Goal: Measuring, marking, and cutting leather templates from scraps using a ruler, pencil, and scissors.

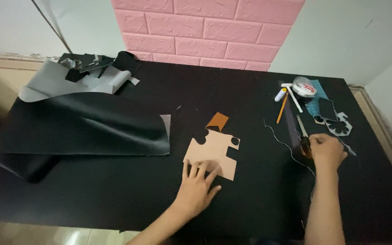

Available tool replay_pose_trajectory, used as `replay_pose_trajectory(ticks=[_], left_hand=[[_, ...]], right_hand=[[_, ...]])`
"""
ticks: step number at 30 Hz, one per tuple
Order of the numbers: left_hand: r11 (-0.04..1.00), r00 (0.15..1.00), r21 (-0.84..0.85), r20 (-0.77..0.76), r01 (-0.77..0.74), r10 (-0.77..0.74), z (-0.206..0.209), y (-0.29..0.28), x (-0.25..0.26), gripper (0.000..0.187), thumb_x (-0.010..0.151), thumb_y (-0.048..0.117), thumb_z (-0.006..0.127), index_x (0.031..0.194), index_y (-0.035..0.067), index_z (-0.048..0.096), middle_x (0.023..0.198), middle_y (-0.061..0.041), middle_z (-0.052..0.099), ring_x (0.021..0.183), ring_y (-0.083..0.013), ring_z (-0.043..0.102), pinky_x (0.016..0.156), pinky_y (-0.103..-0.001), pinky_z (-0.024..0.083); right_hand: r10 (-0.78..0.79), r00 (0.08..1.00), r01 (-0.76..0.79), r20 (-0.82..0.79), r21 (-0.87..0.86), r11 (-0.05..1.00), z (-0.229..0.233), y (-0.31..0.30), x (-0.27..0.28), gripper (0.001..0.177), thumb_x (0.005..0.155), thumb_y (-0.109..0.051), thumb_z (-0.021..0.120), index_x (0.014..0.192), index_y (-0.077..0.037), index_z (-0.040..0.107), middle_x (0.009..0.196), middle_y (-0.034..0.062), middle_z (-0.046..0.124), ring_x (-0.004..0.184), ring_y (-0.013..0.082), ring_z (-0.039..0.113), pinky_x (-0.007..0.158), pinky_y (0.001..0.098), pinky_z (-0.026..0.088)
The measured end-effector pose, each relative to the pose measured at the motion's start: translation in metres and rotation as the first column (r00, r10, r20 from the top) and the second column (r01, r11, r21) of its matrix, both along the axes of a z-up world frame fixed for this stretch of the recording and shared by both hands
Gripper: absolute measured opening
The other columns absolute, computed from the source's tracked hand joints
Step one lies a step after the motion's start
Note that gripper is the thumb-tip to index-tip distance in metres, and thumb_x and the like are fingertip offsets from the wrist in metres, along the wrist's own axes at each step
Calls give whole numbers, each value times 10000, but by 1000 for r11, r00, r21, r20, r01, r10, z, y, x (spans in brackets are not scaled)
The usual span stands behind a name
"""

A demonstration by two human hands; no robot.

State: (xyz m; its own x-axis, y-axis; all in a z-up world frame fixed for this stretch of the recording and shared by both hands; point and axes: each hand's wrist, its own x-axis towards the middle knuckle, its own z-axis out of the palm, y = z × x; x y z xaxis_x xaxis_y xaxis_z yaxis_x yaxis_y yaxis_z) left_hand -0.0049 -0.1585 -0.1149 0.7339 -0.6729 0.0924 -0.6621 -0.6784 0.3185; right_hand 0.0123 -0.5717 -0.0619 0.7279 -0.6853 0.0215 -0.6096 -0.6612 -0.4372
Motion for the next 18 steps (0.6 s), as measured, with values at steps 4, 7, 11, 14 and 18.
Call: replay_pose_trajectory(ticks=[4, 7, 11, 14, 18], left_hand=[[996, 988, -94, 154, -15, 29, -9, -3, -10, 630, 996, 483, 578, 1519, 147, 474, 1430, -240, 463, 1342, -461, 383, 1129, -754, 162], [993, 979, -114, 200, -19, 42, -15, -3, -11, 648, 1024, 511, 503, 1554, 148, 421, 1537, -225, 397, 1452, -428, 293, 1139, -739, 120], [987, 977, -159, 209, -9, 43, -2, 1, -11, 601, 1035, 448, 505, 1523, 102, 450, 1599, -229, 320, 1456, -448, 284, 1136, -748, 121], [982, 999, -186, 43, 13, -5, 14, 5, -7, 599, 1031, 364, 533, 1553, 102, 398, 1629, -223, 255, 1496, -449, 184, 1142, -737, 56], [961, 995, -274, -103, -34, 6, 26, 6, -3, 618, 1019, 262, 567, 1579, 147, 332, 1694, -161, 153, 1550, -414, 75, 1158, -724, -20]], right_hand=[[17, 1000, -17, 0, 25, 1000, -11, -26, -3, 236, 1032, -154, 616, 1216, -146, 763, 1356, 148, 672, 1337, 392, 522, 1092, 605, 310], [4, 1000, -5, 30, 63, 998, 5, -12, 7, 229, 1035, -150, 613, 1204, -102, 758, 1317, 144, 688, 1278, 370, 572, 1108, 567, 311], [28, 998, -31, 56, 58, 998, 7, -17, 36, 199, 1018, -137, 626, 1140, -113, 781, 1310, 135, 698, 1258, 372, 595, 1132, 614, 331], [19, 999, -19, 27, 7, 1000, 6, -22, 63, 243, 1029, -210, 638, 1151, -62, 787, 1234, 157, 733, 1154, 365, 663, 1059, 537, 450], [55, 998, -56, 33, 9, 998, 6, -25, 100, 232, 999, -206, 666, 1100, -51, 805, 1129, 167, 763, 1074, 378, 688, 929, 513, 520]])
